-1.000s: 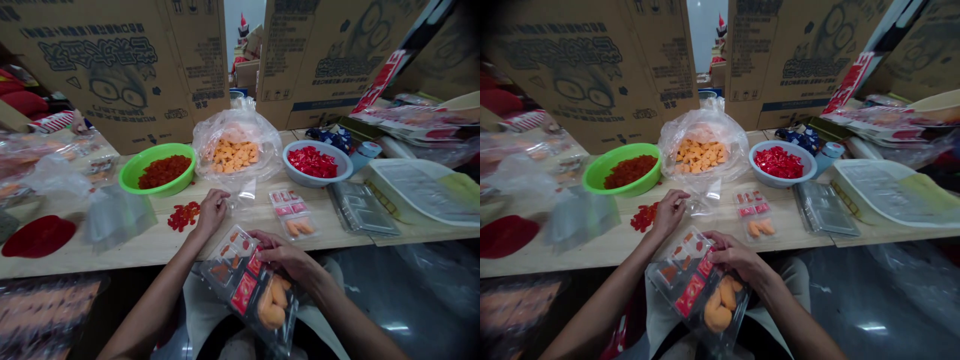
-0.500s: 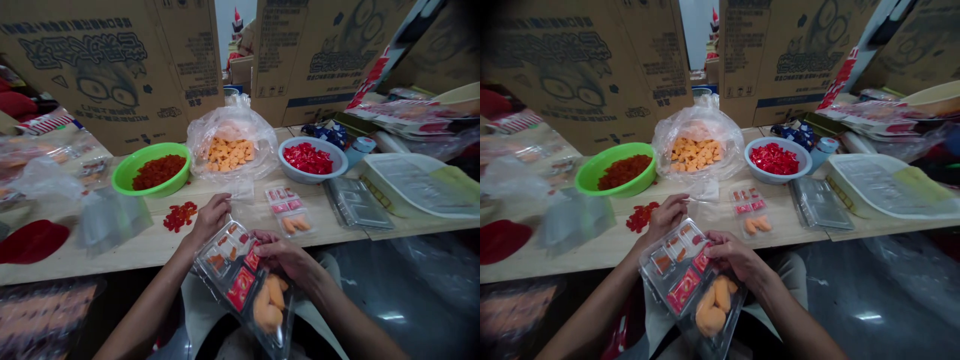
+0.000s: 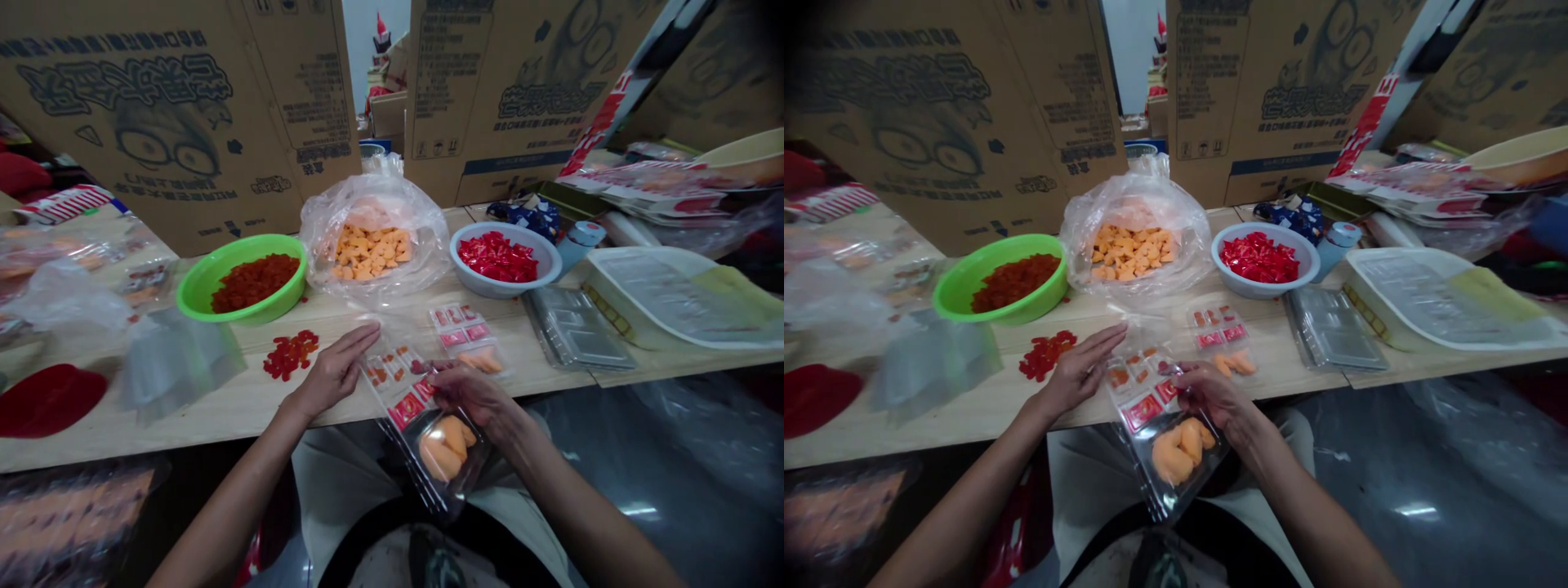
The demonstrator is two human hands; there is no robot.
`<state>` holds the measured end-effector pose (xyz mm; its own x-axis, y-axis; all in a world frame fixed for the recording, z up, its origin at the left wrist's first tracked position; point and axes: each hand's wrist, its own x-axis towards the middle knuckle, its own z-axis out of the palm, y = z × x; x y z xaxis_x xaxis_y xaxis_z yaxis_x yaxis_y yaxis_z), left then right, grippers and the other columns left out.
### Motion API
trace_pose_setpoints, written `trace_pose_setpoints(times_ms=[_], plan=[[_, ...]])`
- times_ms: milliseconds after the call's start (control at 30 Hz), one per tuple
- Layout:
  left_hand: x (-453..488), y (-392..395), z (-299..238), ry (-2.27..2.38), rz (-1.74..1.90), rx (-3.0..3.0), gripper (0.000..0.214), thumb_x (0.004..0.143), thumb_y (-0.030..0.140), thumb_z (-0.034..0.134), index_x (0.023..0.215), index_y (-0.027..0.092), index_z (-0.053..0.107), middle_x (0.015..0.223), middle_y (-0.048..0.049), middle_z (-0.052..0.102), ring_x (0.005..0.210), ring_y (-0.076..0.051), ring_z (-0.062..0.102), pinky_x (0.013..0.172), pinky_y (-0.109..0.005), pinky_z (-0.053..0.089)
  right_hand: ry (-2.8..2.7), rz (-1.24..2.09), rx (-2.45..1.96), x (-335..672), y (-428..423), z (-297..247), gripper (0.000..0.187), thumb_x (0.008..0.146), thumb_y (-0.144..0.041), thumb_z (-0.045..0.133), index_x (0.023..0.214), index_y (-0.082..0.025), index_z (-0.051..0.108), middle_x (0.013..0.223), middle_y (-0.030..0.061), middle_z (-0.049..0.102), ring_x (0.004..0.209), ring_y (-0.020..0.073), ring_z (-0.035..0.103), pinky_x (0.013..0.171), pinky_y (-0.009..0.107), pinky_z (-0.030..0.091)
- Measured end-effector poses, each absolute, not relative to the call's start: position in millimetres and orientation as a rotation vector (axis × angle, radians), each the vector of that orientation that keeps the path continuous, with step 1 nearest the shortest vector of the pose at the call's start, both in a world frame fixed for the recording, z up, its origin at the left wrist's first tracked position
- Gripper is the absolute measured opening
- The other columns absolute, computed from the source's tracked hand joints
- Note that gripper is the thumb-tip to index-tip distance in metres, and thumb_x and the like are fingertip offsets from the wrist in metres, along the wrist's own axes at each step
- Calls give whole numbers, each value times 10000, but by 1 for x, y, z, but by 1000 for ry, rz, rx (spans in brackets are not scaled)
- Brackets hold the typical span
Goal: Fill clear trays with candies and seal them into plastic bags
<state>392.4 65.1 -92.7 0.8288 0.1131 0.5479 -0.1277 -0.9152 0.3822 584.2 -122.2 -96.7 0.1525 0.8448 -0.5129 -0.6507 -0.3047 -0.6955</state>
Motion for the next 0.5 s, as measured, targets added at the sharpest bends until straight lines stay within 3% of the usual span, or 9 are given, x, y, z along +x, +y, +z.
trace_pose_setpoints(times_ms=[167, 300, 400, 500], plan=[[393, 60, -108, -34, 780, 2749, 679, 905, 9, 417, 1535, 244, 319, 1510, -132, 463, 1429, -238, 398, 1133, -476, 442, -190, 1416, -1246, 593, -116, -116, 162, 550, -149, 701, 702, -167, 649, 592, -24, 564, 483, 74, 424, 432, 193, 316], [397, 46, -126, -108, 734, 2821, 814, 839, -47, 398, 1576, 224, 186, 1539, -155, 412, 1476, -269, 293, 1143, -520, 416, -191, 1286, -1295, 589, -104, -122, 187, 549, -161, 693, 703, -178, 590, 568, -50, 523, 471, 66, 408, 430, 185, 303], [397, 36, -135, -114, 693, 2803, 860, 813, -67, 375, 1584, 229, 136, 1548, -155, 399, 1488, -266, 259, 1127, -525, 432, -180, 1208, -1289, 584, -92, -125, 435, 548, -159, 671, 979, -204, 629, 563, -81, 507, 444, 67, 394, 414, 174, 270], [389, 34, -135, -100, 556, 2761, 906, 785, -75, 388, 1585, 257, 122, 1585, -136, 339, 1494, -256, 249, 1137, -532, 414, -182, 1150, -1311, 580, -82, -131, 750, 569, -164, 630, 1309, -229, 527, 535, -102, 484, 412, 83, 381, 402, 179, 253]])
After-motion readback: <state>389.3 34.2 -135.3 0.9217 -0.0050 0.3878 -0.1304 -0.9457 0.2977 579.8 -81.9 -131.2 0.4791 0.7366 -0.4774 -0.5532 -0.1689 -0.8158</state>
